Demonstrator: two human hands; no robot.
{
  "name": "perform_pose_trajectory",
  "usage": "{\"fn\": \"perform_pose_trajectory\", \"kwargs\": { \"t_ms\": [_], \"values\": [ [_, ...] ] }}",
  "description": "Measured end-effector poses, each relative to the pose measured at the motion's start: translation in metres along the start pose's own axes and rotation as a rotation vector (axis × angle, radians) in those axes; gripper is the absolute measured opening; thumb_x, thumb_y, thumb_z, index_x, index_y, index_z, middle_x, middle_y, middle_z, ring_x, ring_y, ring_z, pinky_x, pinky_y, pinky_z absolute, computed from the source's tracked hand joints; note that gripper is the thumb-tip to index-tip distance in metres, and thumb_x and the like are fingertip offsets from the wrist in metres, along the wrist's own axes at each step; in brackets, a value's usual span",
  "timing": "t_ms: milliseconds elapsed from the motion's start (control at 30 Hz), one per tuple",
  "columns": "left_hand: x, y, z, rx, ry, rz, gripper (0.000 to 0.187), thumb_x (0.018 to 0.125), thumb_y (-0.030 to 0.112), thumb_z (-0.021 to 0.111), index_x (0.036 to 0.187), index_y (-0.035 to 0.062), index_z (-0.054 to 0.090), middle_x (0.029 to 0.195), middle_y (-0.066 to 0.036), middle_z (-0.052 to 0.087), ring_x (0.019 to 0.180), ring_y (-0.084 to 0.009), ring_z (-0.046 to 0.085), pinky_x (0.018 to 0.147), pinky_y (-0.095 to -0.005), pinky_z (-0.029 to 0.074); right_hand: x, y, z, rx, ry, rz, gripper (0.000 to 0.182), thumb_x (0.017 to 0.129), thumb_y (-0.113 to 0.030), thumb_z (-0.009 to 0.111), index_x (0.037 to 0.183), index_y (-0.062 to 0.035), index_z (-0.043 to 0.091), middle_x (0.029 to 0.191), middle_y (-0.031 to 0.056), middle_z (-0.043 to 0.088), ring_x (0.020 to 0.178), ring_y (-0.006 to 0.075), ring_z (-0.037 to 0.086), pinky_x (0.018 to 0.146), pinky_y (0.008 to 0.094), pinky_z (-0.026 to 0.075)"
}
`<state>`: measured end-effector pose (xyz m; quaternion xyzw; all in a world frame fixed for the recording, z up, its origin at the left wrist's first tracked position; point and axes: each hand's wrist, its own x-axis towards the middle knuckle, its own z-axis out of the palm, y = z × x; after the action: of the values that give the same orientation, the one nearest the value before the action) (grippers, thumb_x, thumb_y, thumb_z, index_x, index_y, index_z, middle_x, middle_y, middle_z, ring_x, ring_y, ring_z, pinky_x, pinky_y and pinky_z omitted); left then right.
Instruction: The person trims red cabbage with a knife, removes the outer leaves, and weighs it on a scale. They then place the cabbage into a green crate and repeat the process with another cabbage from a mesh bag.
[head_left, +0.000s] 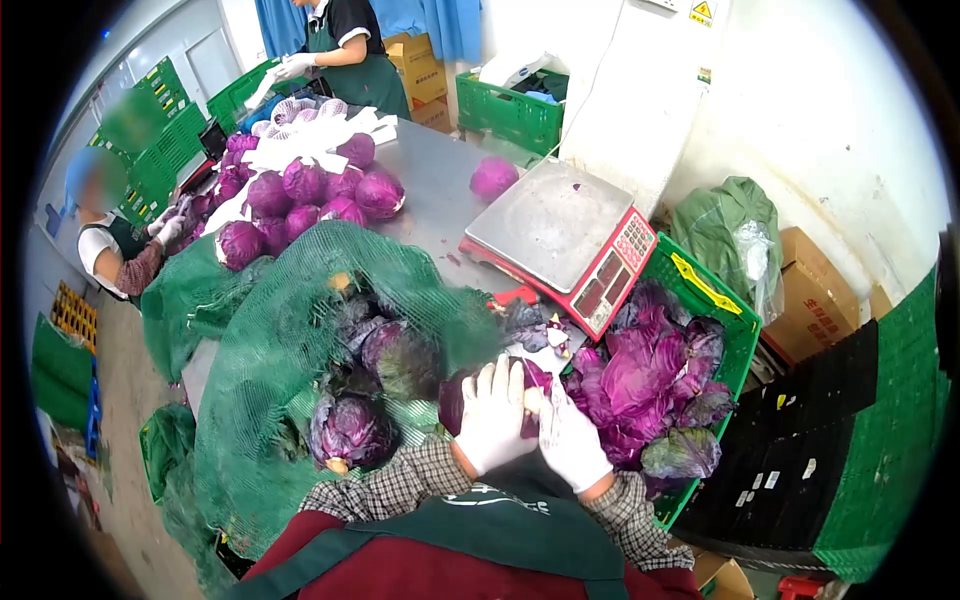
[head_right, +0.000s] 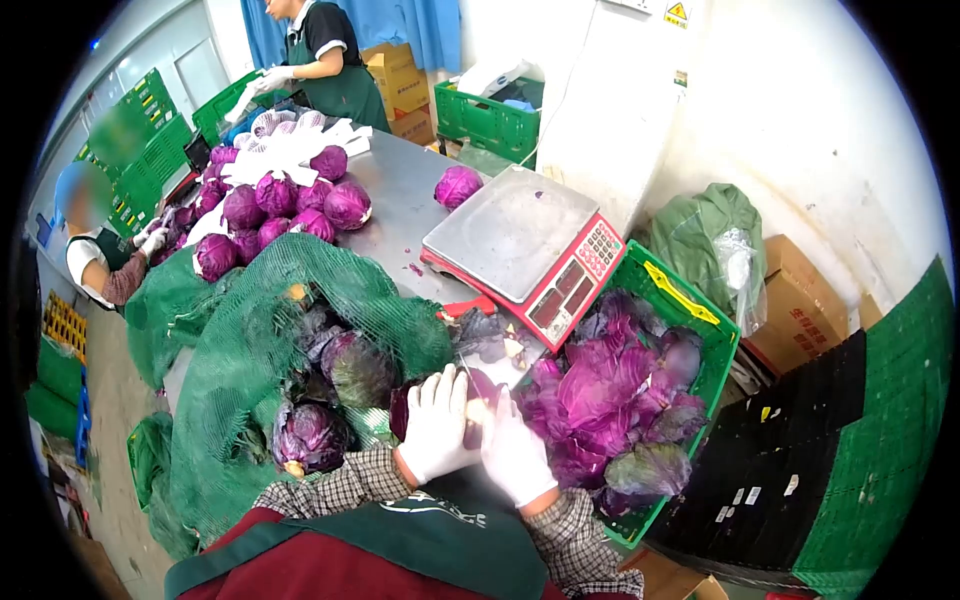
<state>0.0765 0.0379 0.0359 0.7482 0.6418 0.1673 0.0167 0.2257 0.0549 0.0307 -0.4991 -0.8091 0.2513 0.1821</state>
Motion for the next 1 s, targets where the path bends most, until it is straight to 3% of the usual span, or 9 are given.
{"fn": "perform_pose_trajectory", "kwargs": {
  "t_ms": [67, 200, 433, 533, 667, 767, 800, 867, 1000],
  "values": [
    [0.008, 0.002, -0.002, 0.051, -0.063, -0.027, 0.101, 0.058, 0.049, 0.075, 0.133, -0.0082, 0.039, 0.137, -0.029, 0.040, 0.122, -0.0410, 0.040, 0.099, -0.0537, 0.030, 0.017, 0.011, -0.006, -0.080, 0.074, -0.238, 0.030, 0.091, -0.009, 0.046, 0.113, 0.0082, 0.056, 0.104, 0.0253, 0.062, 0.087, 0.0356, 0.064, 0.074, 0.0374, 0.053],
    [-0.019, 0.009, 0.006, 0.079, 0.048, 0.149, 0.104, 0.052, 0.045, 0.082, 0.134, -0.0030, 0.040, 0.139, -0.026, 0.039, 0.125, -0.0395, 0.039, 0.102, -0.0544, 0.027, 0.055, 0.091, 0.015, -0.350, -0.114, -0.064, 0.036, 0.083, -0.008, 0.050, 0.114, 0.0106, 0.052, 0.089, 0.0231, 0.060, 0.079, 0.0349, 0.061, 0.071, 0.0397, 0.052],
    [-0.079, -0.091, 0.011, -0.695, 0.156, -0.011, 0.118, 0.051, 0.039, 0.092, 0.141, 0.0001, 0.026, 0.142, -0.029, 0.031, 0.131, -0.0432, 0.035, 0.112, -0.0459, 0.029, -0.016, 0.136, 0.038, -0.259, 0.226, -0.204, 0.044, 0.083, -0.006, 0.049, 0.123, 0.0116, 0.047, 0.116, 0.0275, 0.054, 0.106, 0.0403, 0.056, 0.096, 0.0441, 0.045],
    [-0.080, -0.090, -0.004, -0.594, 0.043, 0.135, 0.123, 0.050, 0.027, 0.095, 0.145, 0.0028, 0.021, 0.147, -0.022, 0.026, 0.139, -0.0351, 0.027, 0.114, -0.0429, 0.026, -0.026, 0.137, 0.029, -0.240, 0.335, -0.163, 0.033, 0.096, -0.011, 0.041, 0.118, 0.0118, 0.051, 0.083, 0.0227, 0.063, 0.093, 0.0339, 0.062, 0.093, 0.0401, 0.046],
    [-0.070, -0.084, 0.003, -0.764, 0.005, 0.080, 0.125, 0.052, 0.024, 0.094, 0.147, 0.0018, 0.017, 0.147, -0.020, 0.026, 0.138, -0.0314, 0.029, 0.115, -0.0407, 0.024, -0.028, 0.131, 0.000, -0.437, 0.300, -0.216, 0.048, 0.077, -0.002, 0.053, 0.122, 0.0133, 0.046, 0.115, 0.0312, 0.056, 0.104, 0.0422, 0.058, 0.091, 0.0442, 0.049],
    [-0.066, -0.091, 0.009, -0.986, -0.027, -0.042, 0.125, 0.053, 0.021, 0.094, 0.147, -0.0004, 0.015, 0.146, -0.017, 0.029, 0.137, -0.0267, 0.030, 0.115, -0.0380, 0.023, -0.016, 0.144, 0.011, -0.395, 0.569, -0.344, 0.029, 0.097, -0.015, 0.044, 0.104, 0.0101, 0.056, 0.089, 0.0240, 0.062, 0.069, 0.0372, 0.061, 0.076, 0.0388, 0.051],
    [-0.064, -0.093, 0.011, -1.175, -0.013, -0.100, 0.124, 0.053, 0.021, 0.094, 0.147, -0.0006, 0.015, 0.146, -0.017, 0.030, 0.137, -0.0263, 0.031, 0.115, -0.0377, 0.024, -0.017, 0.138, 0.000, -0.037, 0.279, 0.234, 0.030, 0.096, -0.015, 0.046, 0.113, 0.0077, 0.055, 0.096, 0.0252, 0.061, 0.087, 0.0387, 0.062, 0.079, 0.0406, 0.052],
    [-0.058, -0.094, -0.007, -1.264, 0.006, -0.323, 0.116, 0.055, 0.021, 0.092, 0.144, -0.0001, 0.022, 0.141, -0.016, 0.036, 0.132, -0.0254, 0.037, 0.112, -0.0377, 0.029, -0.027, 0.145, -0.035, 0.378, 0.350, 0.703, 0.030, 0.096, -0.014, 0.047, 0.118, 0.0045, 0.053, 0.098, 0.0236, 0.060, 0.097, 0.0365, 0.060, 0.084, 0.0407, 0.051],
    [-0.044, -0.103, 0.008, -0.891, -0.013, -0.248, 0.118, 0.056, 0.039, 0.090, 0.143, -0.0054, 0.022, 0.139, -0.024, 0.036, 0.132, -0.0330, 0.037, 0.111, -0.0402, 0.032, -0.050, 0.184, -0.072, 0.042, 0.633, 0.252, 0.038, 0.094, -0.009, 0.056, 0.128, 0.0032, 0.047, 0.120, 0.0246, 0.057, 0.100, 0.0284, 0.062, 0.080, 0.0335, 0.052]
  ]
}}
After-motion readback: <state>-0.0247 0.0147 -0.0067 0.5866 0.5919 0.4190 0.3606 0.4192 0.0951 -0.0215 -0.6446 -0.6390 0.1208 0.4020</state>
